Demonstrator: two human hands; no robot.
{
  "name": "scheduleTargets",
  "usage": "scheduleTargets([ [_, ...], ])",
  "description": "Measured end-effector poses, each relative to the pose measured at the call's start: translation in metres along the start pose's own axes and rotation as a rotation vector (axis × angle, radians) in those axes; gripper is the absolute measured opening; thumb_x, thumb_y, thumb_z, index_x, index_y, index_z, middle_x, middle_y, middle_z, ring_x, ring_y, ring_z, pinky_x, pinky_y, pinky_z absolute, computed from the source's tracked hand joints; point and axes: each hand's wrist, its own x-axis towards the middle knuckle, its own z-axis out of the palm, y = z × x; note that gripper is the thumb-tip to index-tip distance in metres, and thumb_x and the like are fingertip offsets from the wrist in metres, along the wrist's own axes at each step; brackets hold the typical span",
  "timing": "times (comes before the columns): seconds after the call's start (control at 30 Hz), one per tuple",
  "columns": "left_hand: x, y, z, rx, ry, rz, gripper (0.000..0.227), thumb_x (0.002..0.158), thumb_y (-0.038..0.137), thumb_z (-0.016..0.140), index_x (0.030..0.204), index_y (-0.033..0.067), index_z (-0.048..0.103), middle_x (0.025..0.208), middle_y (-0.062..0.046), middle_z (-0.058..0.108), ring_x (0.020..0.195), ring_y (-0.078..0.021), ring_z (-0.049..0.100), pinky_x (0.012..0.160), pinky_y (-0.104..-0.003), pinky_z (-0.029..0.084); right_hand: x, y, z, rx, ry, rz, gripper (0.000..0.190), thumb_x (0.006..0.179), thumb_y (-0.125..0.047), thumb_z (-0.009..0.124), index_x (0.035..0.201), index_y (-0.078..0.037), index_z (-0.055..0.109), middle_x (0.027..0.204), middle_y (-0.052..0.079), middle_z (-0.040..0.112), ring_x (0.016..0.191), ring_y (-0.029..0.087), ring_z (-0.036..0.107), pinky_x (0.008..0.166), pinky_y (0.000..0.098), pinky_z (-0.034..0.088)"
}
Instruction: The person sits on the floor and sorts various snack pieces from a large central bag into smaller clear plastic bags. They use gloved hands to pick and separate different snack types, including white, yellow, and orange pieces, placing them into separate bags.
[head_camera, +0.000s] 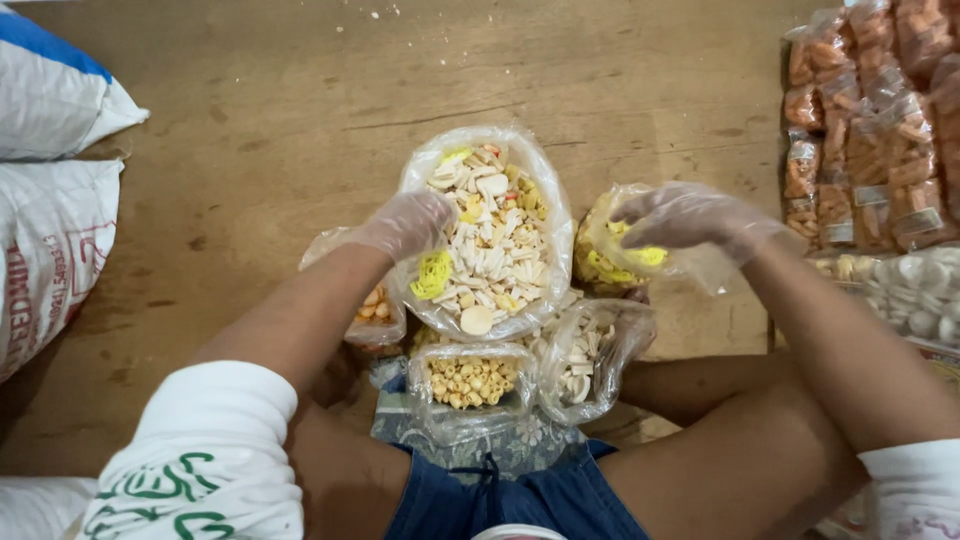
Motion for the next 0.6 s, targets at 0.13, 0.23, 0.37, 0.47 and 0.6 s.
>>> scheduleTargets([
  [0.13,-0.012,-0.038,0.027,0.489,-0.004,0.139,0.024,0.092,0.026,0.054,0.073,0.0136,0.061,0.063,-0.005,0.063,0.058,-0.0222,0.068,0.056,-0.033,0.056,0.0,-0.036,-0.009,0.036,0.005,-0.16,0.058,0.084,-0.046,0.066,0.139,-0.026,0.064,0.139,-0.001,0.069,0.138,0.027,0.055,0.117,0.0432,0.043],
  [0.23,-0.012,-0.045,0.037,0.821,0.074,-0.092,0.015,0.088,0.033,0.054,0.077,0.0222,0.053,0.066,0.002,0.058,0.066,-0.0193,0.064,0.062,-0.032,0.053,0.008,-0.059,-0.014,0.001,0.003,-0.203,0.057,0.084,-0.049,0.064,0.137,-0.028,0.065,0.137,-0.005,0.069,0.137,0.024,0.056,0.116,0.0416,0.043],
  [0.37,-0.005,-0.02,0.028,0.402,0.055,-0.183,0.026,0.09,0.03,0.045,0.068,0.0213,0.056,0.06,0.003,0.062,0.062,-0.0157,0.066,0.057,-0.029,0.05,0.026,-0.077,-0.014,-0.041,0.033,-0.25,0.053,0.084,-0.048,0.062,0.132,-0.026,0.067,0.135,-0.004,0.07,0.134,0.025,0.057,0.115,0.0435,0.044],
  [0.47,-0.012,-0.022,0.025,0.529,0.039,-0.184,0.025,0.09,0.029,0.044,0.069,0.0217,0.055,0.06,0.005,0.06,0.06,-0.0147,0.064,0.055,-0.028,0.05,0.02,-0.09,-0.024,0.042,0.047,-0.278,0.052,0.085,-0.043,0.065,0.134,-0.028,0.067,0.134,-0.006,0.071,0.136,0.023,0.057,0.115,0.0419,0.044],
  [0.6,0.0,-0.025,0.026,0.719,0.0,-0.177,0.023,0.091,0.028,0.044,0.07,0.0222,0.054,0.061,0.007,0.057,0.057,-0.0131,0.062,0.054,-0.027,0.05,0.03,-0.095,-0.022,0.064,0.047,-0.291,0.052,0.084,-0.042,0.065,0.135,-0.029,0.067,0.134,-0.007,0.07,0.135,0.021,0.057,0.115,0.0415,0.044],
])
